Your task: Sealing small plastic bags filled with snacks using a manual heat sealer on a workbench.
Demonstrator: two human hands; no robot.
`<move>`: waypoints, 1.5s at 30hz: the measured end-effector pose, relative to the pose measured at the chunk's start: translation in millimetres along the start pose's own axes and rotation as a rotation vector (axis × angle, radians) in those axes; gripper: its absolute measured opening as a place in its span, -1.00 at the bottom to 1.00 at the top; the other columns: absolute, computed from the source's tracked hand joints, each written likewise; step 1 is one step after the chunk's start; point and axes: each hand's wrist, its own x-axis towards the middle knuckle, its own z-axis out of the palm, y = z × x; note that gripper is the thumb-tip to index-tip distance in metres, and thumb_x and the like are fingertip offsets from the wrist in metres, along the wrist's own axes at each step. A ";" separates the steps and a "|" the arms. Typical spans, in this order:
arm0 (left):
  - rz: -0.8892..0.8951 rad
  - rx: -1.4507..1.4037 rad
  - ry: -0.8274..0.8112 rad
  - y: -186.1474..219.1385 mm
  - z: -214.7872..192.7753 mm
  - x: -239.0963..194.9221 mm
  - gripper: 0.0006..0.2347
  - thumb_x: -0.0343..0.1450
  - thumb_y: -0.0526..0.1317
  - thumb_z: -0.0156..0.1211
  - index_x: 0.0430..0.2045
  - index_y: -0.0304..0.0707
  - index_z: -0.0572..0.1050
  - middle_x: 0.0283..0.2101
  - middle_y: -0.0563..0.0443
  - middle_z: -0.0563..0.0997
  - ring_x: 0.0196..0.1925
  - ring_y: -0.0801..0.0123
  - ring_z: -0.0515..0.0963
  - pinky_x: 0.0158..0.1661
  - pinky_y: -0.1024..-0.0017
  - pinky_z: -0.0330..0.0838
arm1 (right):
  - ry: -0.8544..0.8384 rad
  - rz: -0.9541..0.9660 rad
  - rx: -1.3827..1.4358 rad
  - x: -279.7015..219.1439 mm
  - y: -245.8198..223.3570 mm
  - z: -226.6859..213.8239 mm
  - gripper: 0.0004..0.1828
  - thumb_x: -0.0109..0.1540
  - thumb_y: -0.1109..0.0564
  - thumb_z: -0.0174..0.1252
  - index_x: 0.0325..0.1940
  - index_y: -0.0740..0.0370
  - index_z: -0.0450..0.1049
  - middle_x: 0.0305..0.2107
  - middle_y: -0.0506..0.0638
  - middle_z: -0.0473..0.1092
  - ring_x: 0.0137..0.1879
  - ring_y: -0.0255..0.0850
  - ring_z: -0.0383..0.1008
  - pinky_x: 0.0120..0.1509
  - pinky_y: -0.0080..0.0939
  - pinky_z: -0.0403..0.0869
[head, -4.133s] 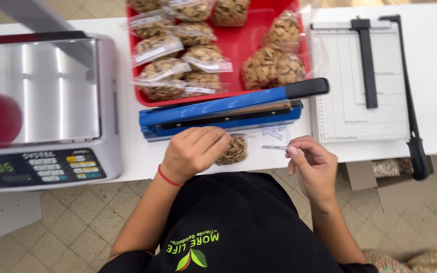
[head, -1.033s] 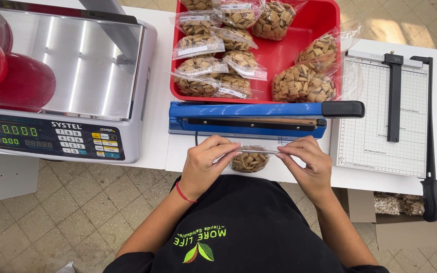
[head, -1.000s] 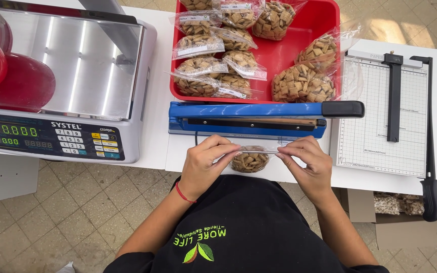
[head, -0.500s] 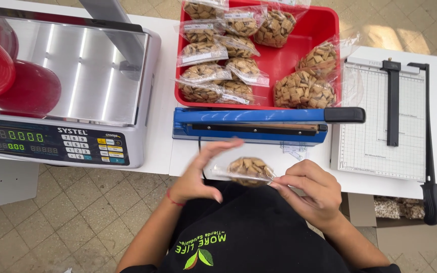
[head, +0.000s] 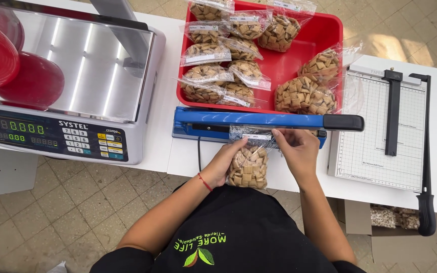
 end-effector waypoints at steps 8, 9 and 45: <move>-0.059 -0.054 0.046 16.1 14.1 -0.7 -0.41 0.31 0.13 0.28 -0.06 -0.53 0.36 -0.31 -0.33 0.61 -0.33 0.14 0.69 -0.40 0.28 0.59 | -0.043 0.045 -0.192 9.4 11.0 1.9 -0.76 0.21 0.18 0.28 -0.53 0.25 0.45 -0.79 0.00 0.28 -0.66 -0.19 0.28 -0.50 -0.28 0.28; -0.069 -0.054 0.050 16.3 15.8 -1.1 -0.41 0.31 0.13 0.27 -0.06 -0.52 0.37 -0.31 -0.29 0.62 -0.34 0.17 0.69 -0.41 0.29 0.59 | -0.046 0.065 -0.221 9.8 6.6 0.7 -0.70 0.21 0.16 0.28 -0.58 0.24 0.40 -0.83 -0.01 0.26 -0.69 -0.20 0.25 -0.49 -0.29 0.27; -0.043 -0.097 0.072 1.1 4.8 14.9 -0.43 0.32 0.06 0.30 -0.02 -0.52 0.38 -0.34 -0.37 0.61 -0.38 0.02 0.68 -0.47 0.15 0.60 | 0.139 -0.733 -0.594 18.9 54.5 -35.9 -0.63 0.42 -0.07 -0.13 0.07 0.05 0.55 -0.18 -0.06 0.40 0.01 -0.11 0.31 0.21 -0.08 0.20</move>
